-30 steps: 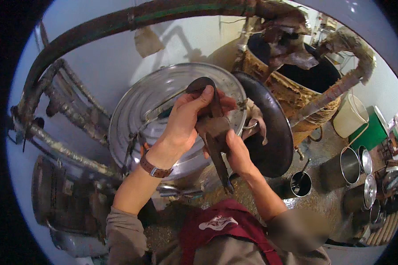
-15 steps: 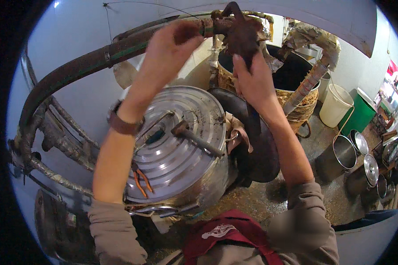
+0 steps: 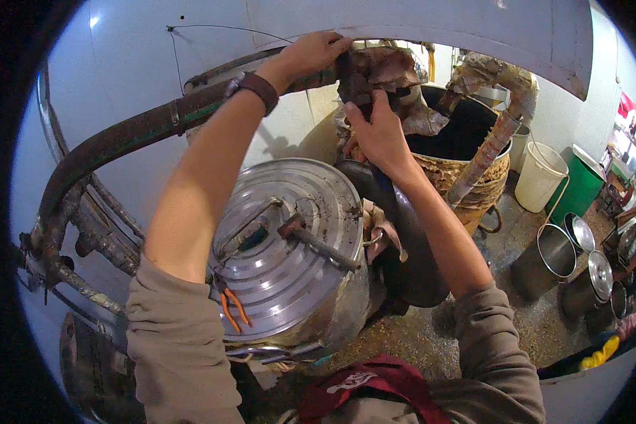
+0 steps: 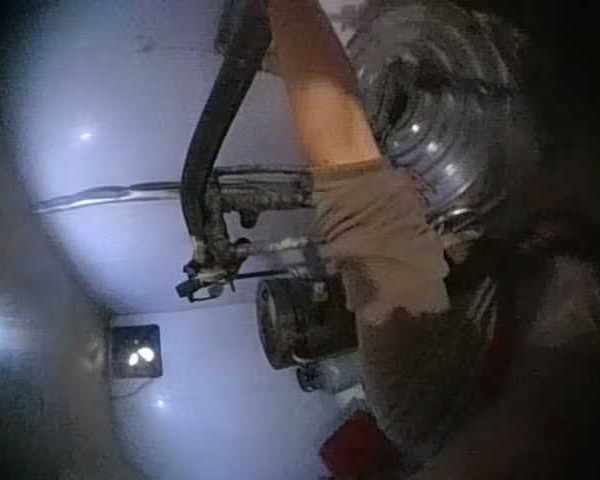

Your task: The person uses a hammer and pliers to repeatedly strike and adjust a pipe joint above a large metal container. They reposition the tools and the pipe several times, then place the tools on the container lid and walk away.

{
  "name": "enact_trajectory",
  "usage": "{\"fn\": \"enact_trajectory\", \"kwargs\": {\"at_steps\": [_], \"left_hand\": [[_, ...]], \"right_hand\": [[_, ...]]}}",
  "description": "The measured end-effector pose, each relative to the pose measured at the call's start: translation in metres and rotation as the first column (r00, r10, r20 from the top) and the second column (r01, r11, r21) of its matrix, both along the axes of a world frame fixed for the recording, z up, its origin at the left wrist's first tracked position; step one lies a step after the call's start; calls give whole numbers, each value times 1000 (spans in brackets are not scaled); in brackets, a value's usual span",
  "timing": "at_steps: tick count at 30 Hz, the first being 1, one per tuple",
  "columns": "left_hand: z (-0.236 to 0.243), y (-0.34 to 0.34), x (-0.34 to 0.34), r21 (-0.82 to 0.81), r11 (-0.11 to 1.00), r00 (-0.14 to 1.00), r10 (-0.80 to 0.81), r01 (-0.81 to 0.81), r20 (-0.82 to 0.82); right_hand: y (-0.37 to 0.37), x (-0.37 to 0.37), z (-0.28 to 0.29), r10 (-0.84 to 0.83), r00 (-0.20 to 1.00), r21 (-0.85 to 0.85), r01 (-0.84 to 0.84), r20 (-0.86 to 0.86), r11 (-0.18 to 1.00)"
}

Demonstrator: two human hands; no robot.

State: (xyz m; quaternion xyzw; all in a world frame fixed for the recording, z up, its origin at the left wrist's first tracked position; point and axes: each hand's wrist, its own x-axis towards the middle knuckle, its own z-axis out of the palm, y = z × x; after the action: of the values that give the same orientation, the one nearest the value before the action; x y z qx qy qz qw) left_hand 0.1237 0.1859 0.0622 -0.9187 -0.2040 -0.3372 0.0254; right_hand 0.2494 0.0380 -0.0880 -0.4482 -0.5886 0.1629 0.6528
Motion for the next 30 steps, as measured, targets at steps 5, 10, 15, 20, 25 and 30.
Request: {"fn": "enact_trajectory", "kwargs": {"at_steps": [5,10,15,20,25,30], "left_hand": [[-8,-3,-2,74,990,993,116,-118,25],[-61,-66,-20,28,996,844,-87,85,530],[-184,-148,-31,-715,592,847,98,372,522],[-203,-166,5,-556,-12,548,183,831,816],[-203,-172,32,-520,119,458,340,846,821],[-211,-178,59,-463,357,320,392,812,863]], "right_hand": [[8,0,9,-146,984,90,137,103,987],[15,0,4,-422,873,302,345,245,889],[8,2,6,-319,926,175,286,201,942],[-1,3,15,-280,938,146,253,206,956],[-8,-4,17,-646,700,281,582,305,763],[-14,-11,25,-680,582,223,663,447,714]]}}
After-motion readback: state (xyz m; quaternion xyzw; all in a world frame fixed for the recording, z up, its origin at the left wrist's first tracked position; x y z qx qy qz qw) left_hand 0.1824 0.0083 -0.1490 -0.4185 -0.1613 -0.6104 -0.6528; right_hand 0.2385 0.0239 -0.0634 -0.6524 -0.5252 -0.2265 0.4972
